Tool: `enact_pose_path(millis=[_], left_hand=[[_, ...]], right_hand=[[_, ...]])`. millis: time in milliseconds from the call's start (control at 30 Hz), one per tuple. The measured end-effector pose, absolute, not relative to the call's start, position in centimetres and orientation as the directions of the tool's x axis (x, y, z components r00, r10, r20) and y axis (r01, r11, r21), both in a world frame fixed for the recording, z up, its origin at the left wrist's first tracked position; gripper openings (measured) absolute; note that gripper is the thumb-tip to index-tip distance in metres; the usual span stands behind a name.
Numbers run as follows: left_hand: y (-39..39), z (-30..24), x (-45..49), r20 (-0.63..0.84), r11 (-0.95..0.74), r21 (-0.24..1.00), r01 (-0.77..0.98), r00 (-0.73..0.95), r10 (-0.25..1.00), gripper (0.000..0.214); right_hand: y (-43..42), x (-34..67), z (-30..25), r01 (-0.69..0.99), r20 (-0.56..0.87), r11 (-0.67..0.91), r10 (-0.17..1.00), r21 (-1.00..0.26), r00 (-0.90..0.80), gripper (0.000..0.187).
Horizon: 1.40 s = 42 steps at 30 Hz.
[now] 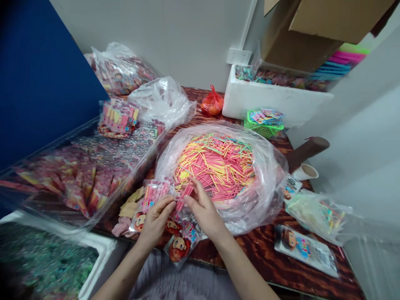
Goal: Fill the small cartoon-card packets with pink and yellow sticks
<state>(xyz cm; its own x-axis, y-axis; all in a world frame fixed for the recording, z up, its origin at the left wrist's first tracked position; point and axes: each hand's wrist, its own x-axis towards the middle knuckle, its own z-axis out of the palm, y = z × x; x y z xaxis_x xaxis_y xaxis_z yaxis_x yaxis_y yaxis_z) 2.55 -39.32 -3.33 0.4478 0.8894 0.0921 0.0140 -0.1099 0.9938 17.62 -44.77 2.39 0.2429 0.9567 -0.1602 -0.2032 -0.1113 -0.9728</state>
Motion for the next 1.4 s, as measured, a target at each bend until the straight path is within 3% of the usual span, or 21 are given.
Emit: enact_pose_path(millis=[100, 167, 233, 333, 533, 633, 733, 833, 900, 1000, 1067, 1200, 1300, 1400], left_hand=[[-39.3, -2.9, 2.2, 0.101, -0.096, 0.995, -0.033, 0.432, 0.896, 0.016], [-39.4, -2.4, 1.9, 0.102, -0.084, 0.995, -0.06, 0.438, 0.893, 0.016], [-39.4, -2.0, 1.5, 0.101, -0.071, 0.994, -0.083, 0.443, 0.891, 0.016], [-39.4, -1.6, 1.1, 0.076, -0.036, 0.994, -0.101, 0.435, 0.897, 0.015], [-39.8, -1.6, 0.3, -0.028, 0.076, 0.993, -0.087, 0.457, 0.889, 0.019], [-39.6, -1.3, -0.5, -0.084, 0.125, 0.991, -0.049, 0.501, 0.862, 0.021], [-38.1, -1.4, -1.8, -0.103, 0.089, 0.995, 0.054, 0.385, 0.917, 0.024], [-35.6, -2.7, -2.8, 0.033, -0.086, 0.964, 0.253, 0.208, 0.978, 0.03], [-34.1, -4.1, -3.0, 0.194, -0.254, 0.849, 0.463, 0.174, 0.965, 0.034], [-32.8, -6.0, -2.6, 0.317, -0.399, 0.591, 0.701, 0.253, 0.914, 0.048], [-32.7, -6.5, -2.4, 0.342, -0.425, 0.508, 0.749, 0.277, 0.898, 0.055], [-33.4, -5.5, -2.4, 0.367, -0.448, 0.486, 0.75, 0.29, 0.884, 0.05], [-34.0, -4.4, -2.5, 0.377, -0.486, 0.493, 0.722, 0.326, 0.867, 0.042], [-34.4, -4.0, -2.6, 0.372, -0.49, 0.516, 0.702, 0.331, 0.867, 0.038]], right_hand=[[-45.0, 17.1, 2.7, -0.011, -0.034, -0.032, 0.948, -0.999, 0.316, 0.025], [-45.1, 16.6, 2.8, 0.178, 0.058, 0.01, 0.962, -0.984, 0.266, 0.014], [-45.2, 16.1, 2.9, 0.324, 0.121, 0.049, 0.971, -0.945, 0.205, 0.015], [-45.2, 15.6, 3.0, 0.417, 0.173, 0.087, 0.969, -0.905, 0.174, 0.014], [-45.0, 14.9, 3.2, 0.444, 0.124, 0.081, 0.99, -0.892, 0.067, 0.013], [-45.2, 15.0, 2.9, 0.287, 0.061, 0.04, 0.996, -0.957, 0.063, 0.015], [-45.3, 16.5, 1.4, 0.133, -0.037, -0.061, 0.983, -0.989, 0.177, 0.018], [-45.1, 19.6, -1.2, 0.202, -0.03, -0.113, 0.926, -0.973, 0.375, 0.017], [-44.9, 22.1, -3.1, 0.298, 0.023, -0.139, 0.877, -0.944, 0.48, 0.016], [-44.6, 25.1, -5.2, 0.502, 0.119, -0.174, 0.859, -0.847, 0.498, 0.016], [-44.3, 26.1, -5.8, 0.661, 0.196, -0.15, 0.886, -0.735, 0.42, 0.018], [-43.3, 26.3, -6.2, 0.91, 0.265, -0.036, 0.951, -0.413, 0.158, 0.022], [-42.5, 25.9, -6.3, 0.979, 0.234, 0.032, 0.972, -0.203, 0.017, 0.028], [-41.9, 25.8, -6.3, 0.993, 0.211, 0.083, 0.975, -0.086, -0.064, 0.029]])
